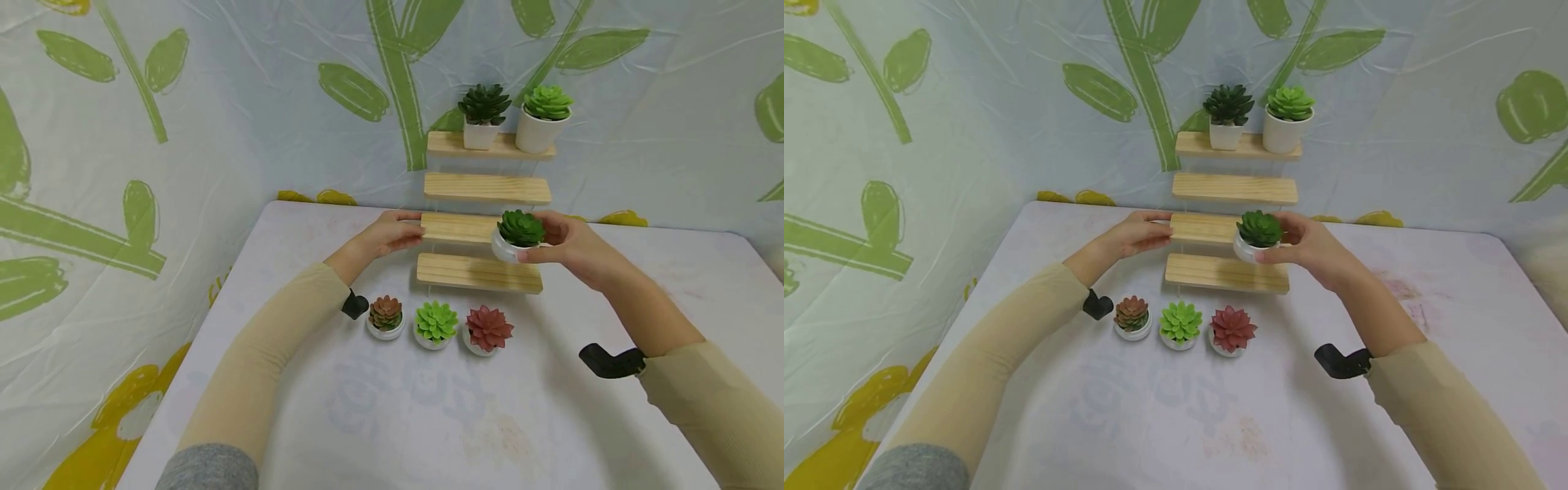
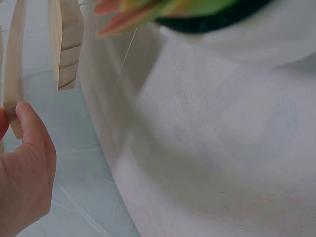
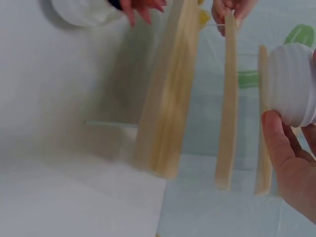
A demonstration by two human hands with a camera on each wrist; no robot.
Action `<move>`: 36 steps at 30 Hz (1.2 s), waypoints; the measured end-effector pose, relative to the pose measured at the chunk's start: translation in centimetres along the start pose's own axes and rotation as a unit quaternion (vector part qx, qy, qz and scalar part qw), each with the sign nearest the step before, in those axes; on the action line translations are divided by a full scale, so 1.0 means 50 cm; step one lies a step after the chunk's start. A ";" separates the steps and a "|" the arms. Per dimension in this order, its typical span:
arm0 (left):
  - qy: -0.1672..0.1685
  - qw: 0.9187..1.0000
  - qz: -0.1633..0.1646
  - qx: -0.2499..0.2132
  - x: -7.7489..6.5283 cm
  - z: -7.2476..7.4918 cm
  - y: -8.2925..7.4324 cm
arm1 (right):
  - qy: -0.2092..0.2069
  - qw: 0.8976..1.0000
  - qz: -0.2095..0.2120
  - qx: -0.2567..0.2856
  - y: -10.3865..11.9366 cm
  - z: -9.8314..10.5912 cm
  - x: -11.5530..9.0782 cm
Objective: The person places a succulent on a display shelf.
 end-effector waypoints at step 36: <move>-0.001 1.000 -0.009 0.004 -0.001 0.000 0.004 | -0.062 0.997 -0.028 0.037 0.084 0.024 0.150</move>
Point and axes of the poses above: each hand's wrist, its own x-axis towards the middle knuckle, its own z-axis out of the back of the hand, y = z × x, the point moved 2 cm from there along x, towards the middle knuckle, and after that the axes turned 15 degrees about y, right-handed, at the moved point
